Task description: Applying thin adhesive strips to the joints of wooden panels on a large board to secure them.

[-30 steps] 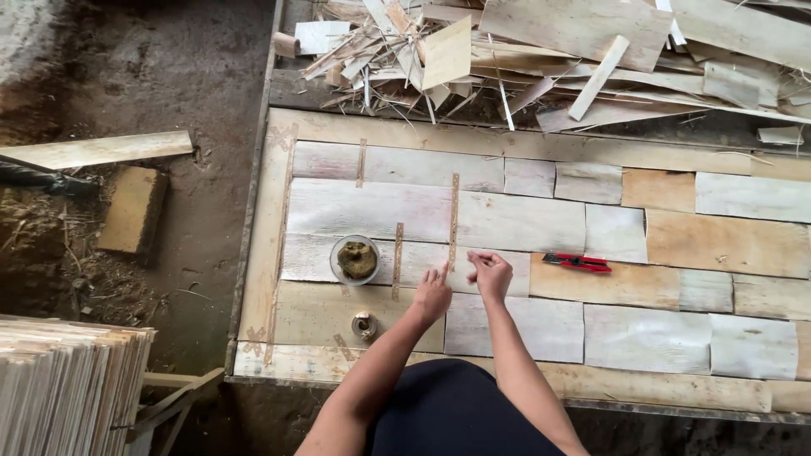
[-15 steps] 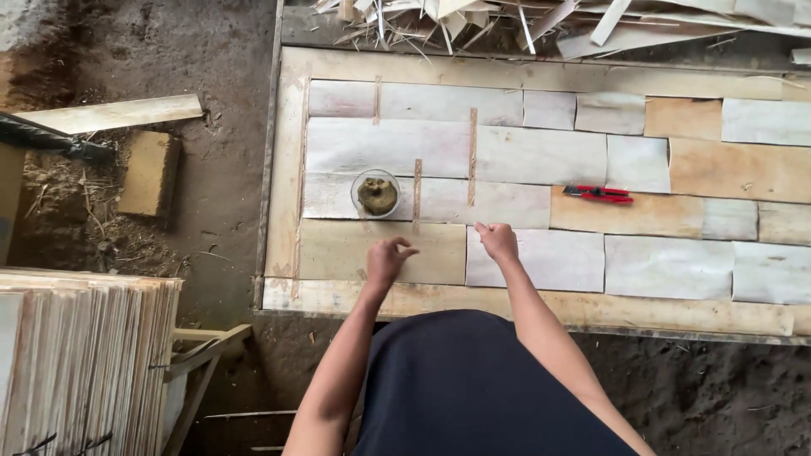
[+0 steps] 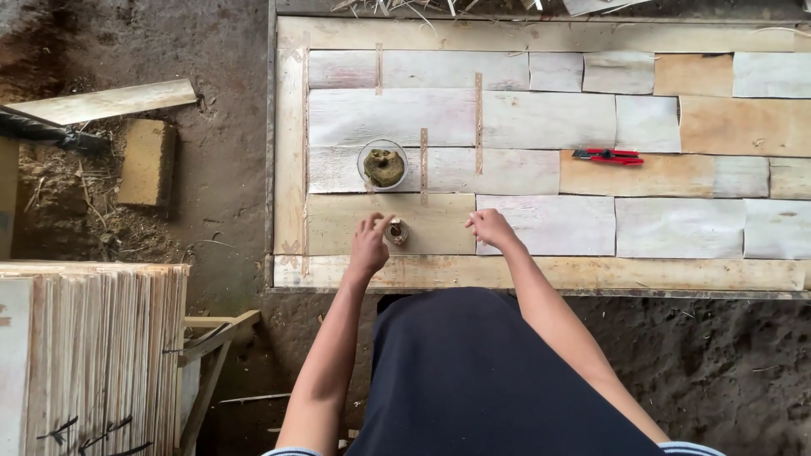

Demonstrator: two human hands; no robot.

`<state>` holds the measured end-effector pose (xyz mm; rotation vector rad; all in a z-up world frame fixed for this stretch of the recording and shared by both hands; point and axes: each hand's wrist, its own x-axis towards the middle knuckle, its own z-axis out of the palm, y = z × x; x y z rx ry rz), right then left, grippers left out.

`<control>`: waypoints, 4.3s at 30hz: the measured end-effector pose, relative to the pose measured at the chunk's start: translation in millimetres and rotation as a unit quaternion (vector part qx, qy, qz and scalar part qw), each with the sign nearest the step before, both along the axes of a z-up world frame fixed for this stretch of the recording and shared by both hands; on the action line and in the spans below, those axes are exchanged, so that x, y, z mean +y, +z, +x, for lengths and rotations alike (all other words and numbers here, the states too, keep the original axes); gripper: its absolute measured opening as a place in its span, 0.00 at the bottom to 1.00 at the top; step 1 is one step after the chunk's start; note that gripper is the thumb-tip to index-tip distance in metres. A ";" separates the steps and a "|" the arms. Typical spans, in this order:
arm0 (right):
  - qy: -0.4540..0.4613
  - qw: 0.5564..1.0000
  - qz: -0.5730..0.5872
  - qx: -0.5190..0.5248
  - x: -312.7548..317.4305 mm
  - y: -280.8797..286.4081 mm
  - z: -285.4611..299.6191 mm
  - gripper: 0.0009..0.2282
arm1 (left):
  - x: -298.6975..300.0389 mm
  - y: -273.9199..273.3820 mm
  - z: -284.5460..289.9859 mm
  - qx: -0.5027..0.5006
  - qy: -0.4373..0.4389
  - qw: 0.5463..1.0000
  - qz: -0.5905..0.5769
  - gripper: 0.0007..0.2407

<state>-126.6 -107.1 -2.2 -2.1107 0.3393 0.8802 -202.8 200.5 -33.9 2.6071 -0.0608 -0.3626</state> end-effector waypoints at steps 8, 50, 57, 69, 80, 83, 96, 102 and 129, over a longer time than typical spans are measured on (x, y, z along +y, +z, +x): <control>0.035 0.998 0.043 0.019 13.4 40.7 -14.1 0.14 | -8.1 -14.5 15.1 0.027 -0.095 0.990 0.101 0.32; 0.187 0.906 0.237 -0.296 14.0 118.0 -13.6 0.09 | -83.8 65.7 -0.5 0.088 0.102 0.783 -0.607 0.31; 0.210 0.898 0.227 -0.313 10.5 109.0 -10.5 0.03 | -84.1 77.8 -3.4 0.087 0.110 0.796 -0.588 0.32; 0.219 0.900 0.214 -0.311 8.0 106.0 -10.0 0.05 | -96.2 60.5 -3.1 0.066 0.166 0.806 -0.564 0.30; 0.205 0.926 0.203 -0.245 5.9 102.0 -13.0 0.08 | -95.0 60.6 -0.9 0.110 0.177 0.838 -0.505 0.30; 0.193 0.933 0.208 -0.222 4.9 100.2 -13.4 0.12 | -95.7 59.9 -0.1 0.115 0.175 0.842 -0.497 0.30; 0.132 0.947 0.223 -0.188 1.9 118.6 -19.3 0.06 | -94.1 56.9 -4.3 0.150 0.133 0.837 -0.509 0.24; 0.129 0.952 0.198 -0.195 10.9 108.7 -22.9 0.09 | -100.8 52.1 -3.8 0.150 0.120 0.849 -0.492 0.22; 0.186 0.944 0.137 -0.234 9.5 90.6 -16.7 0.13 | -105.0 64.4 -2.8 0.157 0.120 0.829 -0.522 0.17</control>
